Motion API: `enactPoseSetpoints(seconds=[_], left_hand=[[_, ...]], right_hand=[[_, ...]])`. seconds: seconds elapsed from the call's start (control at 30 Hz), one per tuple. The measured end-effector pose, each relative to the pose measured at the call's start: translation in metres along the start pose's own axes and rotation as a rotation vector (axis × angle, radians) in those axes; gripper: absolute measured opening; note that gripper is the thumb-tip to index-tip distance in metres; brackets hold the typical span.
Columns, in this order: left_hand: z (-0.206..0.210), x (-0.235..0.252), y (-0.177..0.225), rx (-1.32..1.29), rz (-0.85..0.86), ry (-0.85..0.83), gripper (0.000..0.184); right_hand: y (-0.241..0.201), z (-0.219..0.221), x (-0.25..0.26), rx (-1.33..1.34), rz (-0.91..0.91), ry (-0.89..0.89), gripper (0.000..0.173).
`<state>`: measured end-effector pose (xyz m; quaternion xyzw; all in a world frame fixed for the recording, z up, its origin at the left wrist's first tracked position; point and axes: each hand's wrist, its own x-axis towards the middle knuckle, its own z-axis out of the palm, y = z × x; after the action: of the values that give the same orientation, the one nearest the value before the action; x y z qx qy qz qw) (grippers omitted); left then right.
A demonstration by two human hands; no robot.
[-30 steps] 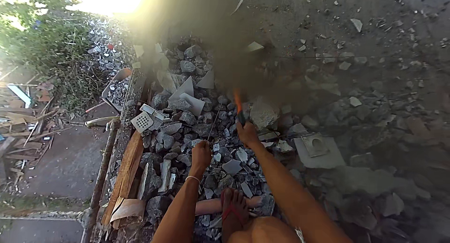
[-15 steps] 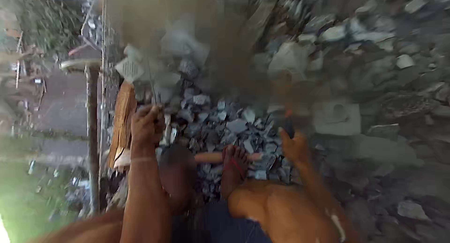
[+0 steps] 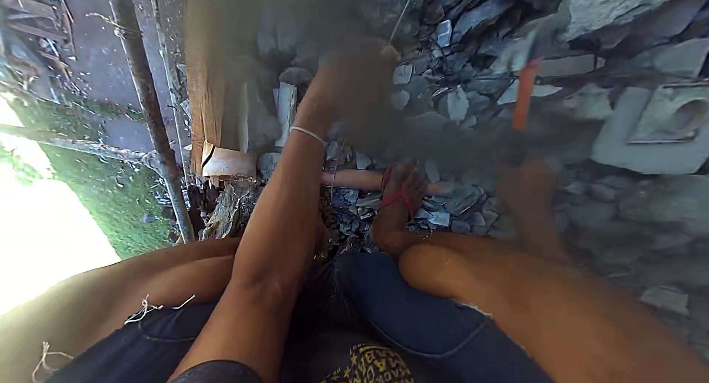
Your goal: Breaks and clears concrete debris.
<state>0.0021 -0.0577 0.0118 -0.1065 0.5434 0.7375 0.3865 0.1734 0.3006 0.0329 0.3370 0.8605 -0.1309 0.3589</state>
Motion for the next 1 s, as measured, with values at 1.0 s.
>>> enactPoseSetpoints(seconds=[1.0], left_hand=[[0.072, -0.193, 0.074, 0.066, -0.053, 0.603, 0.053]], right_hand=[[-0.044, -0.124, -0.108, 0.476, 0.093, -0.474, 0.034]])
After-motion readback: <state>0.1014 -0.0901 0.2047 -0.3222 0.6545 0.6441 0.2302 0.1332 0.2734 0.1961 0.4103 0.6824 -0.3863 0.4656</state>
